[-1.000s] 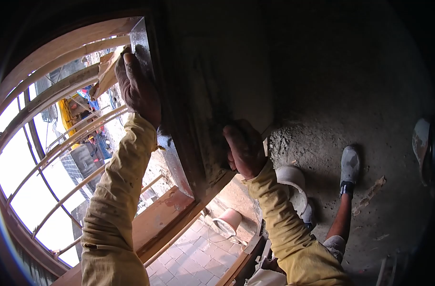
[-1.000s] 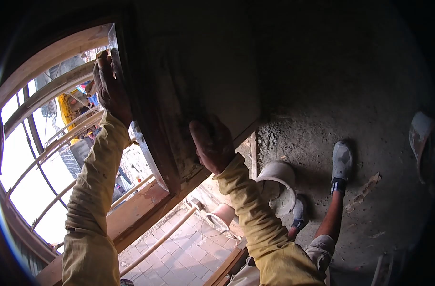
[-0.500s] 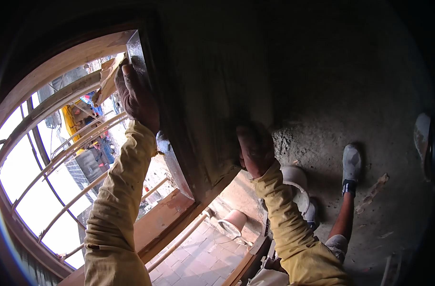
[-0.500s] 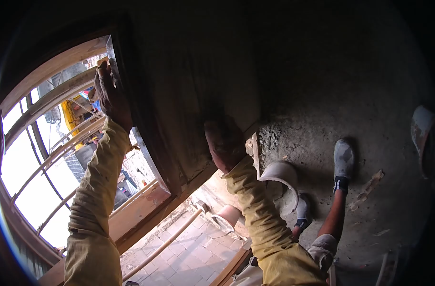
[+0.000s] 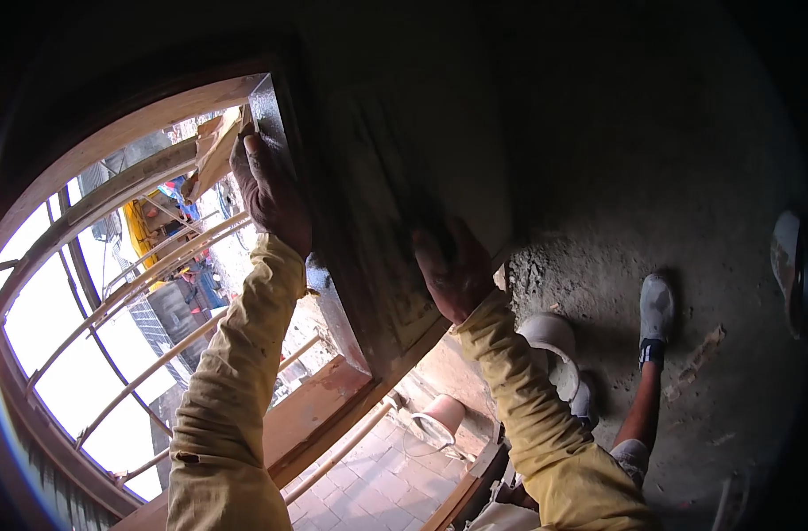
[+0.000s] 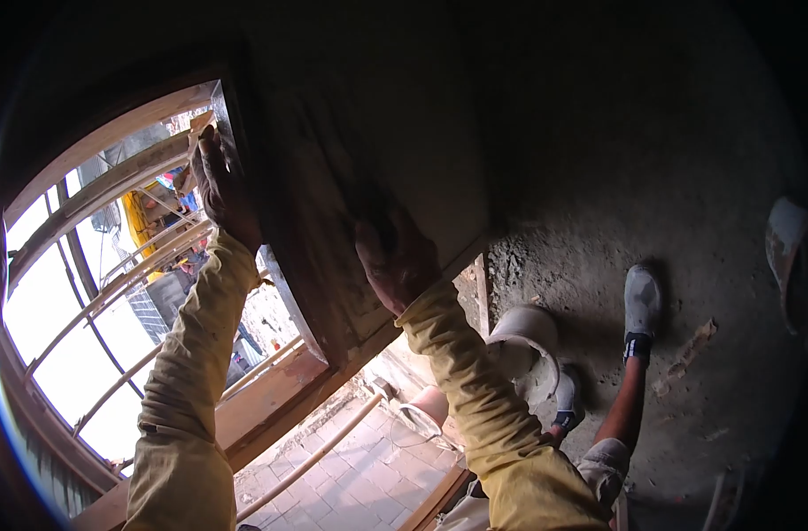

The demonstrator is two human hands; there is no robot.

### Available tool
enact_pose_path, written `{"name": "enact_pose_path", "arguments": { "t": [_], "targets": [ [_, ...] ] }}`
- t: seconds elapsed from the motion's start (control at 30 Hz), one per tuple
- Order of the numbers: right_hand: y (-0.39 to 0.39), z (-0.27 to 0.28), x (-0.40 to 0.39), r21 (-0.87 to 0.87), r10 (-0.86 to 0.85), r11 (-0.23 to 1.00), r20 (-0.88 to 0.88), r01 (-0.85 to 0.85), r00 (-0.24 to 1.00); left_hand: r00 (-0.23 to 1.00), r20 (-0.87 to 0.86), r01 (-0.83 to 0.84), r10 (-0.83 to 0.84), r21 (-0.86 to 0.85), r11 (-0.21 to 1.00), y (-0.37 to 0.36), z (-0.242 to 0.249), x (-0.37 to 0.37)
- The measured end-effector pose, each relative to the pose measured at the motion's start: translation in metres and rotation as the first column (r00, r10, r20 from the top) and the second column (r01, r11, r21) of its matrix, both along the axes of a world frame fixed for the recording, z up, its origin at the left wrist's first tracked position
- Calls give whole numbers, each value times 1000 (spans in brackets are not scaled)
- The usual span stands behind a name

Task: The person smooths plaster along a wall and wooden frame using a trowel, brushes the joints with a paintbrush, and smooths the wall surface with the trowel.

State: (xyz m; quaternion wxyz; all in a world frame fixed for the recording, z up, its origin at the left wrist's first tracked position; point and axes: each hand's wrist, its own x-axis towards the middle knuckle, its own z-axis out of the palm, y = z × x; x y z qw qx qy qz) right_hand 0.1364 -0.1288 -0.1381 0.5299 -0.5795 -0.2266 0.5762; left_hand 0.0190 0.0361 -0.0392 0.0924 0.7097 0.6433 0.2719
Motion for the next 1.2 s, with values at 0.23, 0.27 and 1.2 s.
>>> {"name": "enact_pose_path", "arguments": {
  "t": [0.23, 0.27, 1.2],
  "targets": [
    [-35, -79, -16, -44, -4, 998, -663, -34, 749, 999, -37, 22, -22, -7, 1000, 2, 0, -4],
    [-29, -68, -4, -112, -123, 992, -810, 54, 573, 999, -41, 22, -22, -15, 1000, 1, 1, -8],
    [8, -35, 14, 126, 38, 992, -79, -28, 996, 996, -80, -35, 29, -70, 997, -2, 7, 6]
  ]
}}
